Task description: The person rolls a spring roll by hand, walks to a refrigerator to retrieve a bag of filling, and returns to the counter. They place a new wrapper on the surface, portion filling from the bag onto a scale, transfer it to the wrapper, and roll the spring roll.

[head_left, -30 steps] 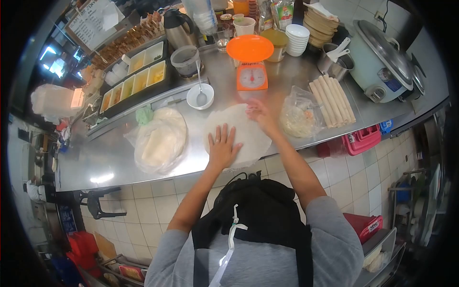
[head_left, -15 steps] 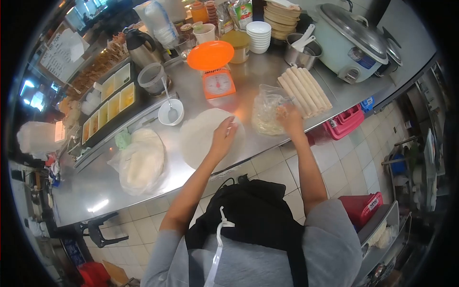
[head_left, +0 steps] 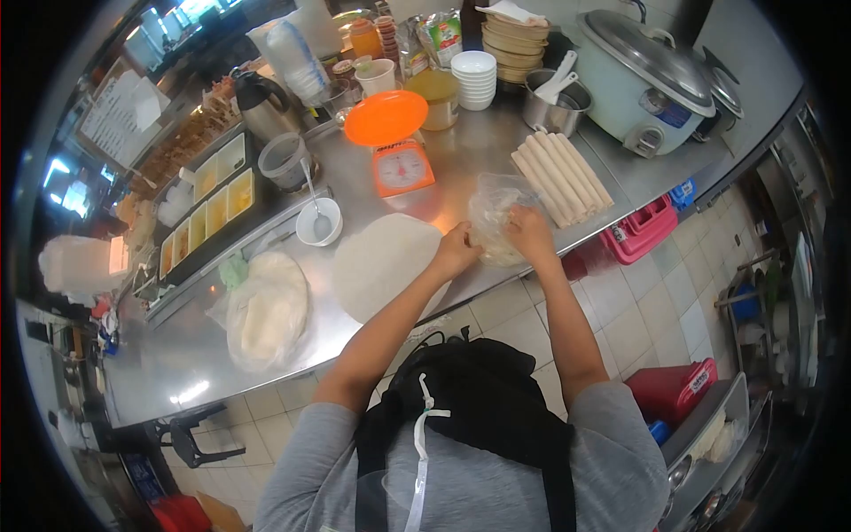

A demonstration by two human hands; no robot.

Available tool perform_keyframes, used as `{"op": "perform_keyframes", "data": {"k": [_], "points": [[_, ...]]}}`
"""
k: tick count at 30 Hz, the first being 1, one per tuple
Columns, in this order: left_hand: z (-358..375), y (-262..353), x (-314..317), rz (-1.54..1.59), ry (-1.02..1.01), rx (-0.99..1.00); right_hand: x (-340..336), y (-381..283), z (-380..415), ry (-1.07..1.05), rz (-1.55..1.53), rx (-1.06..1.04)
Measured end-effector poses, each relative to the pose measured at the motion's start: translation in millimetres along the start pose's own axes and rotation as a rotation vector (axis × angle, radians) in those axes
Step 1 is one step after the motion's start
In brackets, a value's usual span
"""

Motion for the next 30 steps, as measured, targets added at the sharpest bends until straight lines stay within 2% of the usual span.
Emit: {"op": "perform_keyframes", "data": {"k": [2, 4, 6, 8, 11, 14, 15, 17, 18, 20, 21, 23, 24, 25, 26, 28, 30], "points": [[19.6, 31.0, -11.4, -0.180, 0.039, 0.129, -2.7, -3.0, 2.6, -0.010, -0.001, -0.026], [44.2, 42.0, -28.0, -0.282, 0.111, 0.357, -26.5, 2.9, 6.1, 0.109, -0.240, 0.022], [85.2, 60.7, -52.2, -0.168, 0.142, 0.344, -61.4, 9.7, 24.6, 0.270, -0.250, 0.044], [131.0, 51.7, -79.2, -0.092, 0.210, 0.271, -70.9, 51.9, 38.8, 0.295, -0.407, 0.216], [214.9, 19.6, -124.7, -0.051, 0.457, 0.035, -80.5, 75.9, 58.9, 0.234, -0.440, 0.314], [284.9, 17.7, -153.4, -0.031, 0.715, -0.104, -83.1, 66.4, 52.9, 0.195, -0.417, 0.222], [295.2, 16.6, -156.2, -0.035, 0.709, -0.094, -86.8, 58.2, 47.3, 0.206, -0.423, 0.223], [312.8, 10.6, -168.0, -0.152, 0.810, -0.169, -80.9, 25.3, 29.7, 0.094, -0.400, 0.147], [306.0, 12.6, -170.4, -0.147, 0.817, -0.168, -78.2, 16.0, 19.3, 0.091, -0.397, 0.140], [287.8, 21.1, -164.9, -0.164, 0.750, -0.141, -56.4, -7.7, 0.3, -0.062, -0.254, 0.003], [281.1, 25.5, -159.8, -0.161, 0.764, -0.160, -46.0, -5.6, -7.3, -0.085, -0.250, -0.002], [254.1, 43.0, -147.7, -0.105, 0.742, -0.046, -16.7, -9.4, -15.6, -0.174, -0.130, -0.144], [248.1, 43.1, -143.1, -0.161, 0.686, -0.016, -14.0, -13.2, -14.8, -0.179, -0.137, -0.143], [247.7, 43.2, -141.6, -0.169, 0.684, -0.024, -14.7, -14.1, -13.5, -0.167, -0.136, -0.064], [246.0, 51.4, -140.1, -0.303, 0.636, 0.025, -13.4, -11.9, -11.8, -0.157, -0.134, 0.016], [253.0, 58.7, -138.2, -0.524, 0.544, 0.078, -2.5, -6.1, -9.7, -0.140, -0.066, -0.026], [266.7, 53.6, -143.4, -0.579, 0.521, 0.102, 5.5, -10.8, -12.7, -0.133, 0.005, -0.101]]}}
Point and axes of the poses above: each hand's wrist, its own z-axis away from the middle knuckle, its own x-axis out of the palm, y = z × x, the point moved 8 cm from there along -z, towards the middle knuckle, and after that the axes turned 14 degrees about x, right-handed, at the moved point
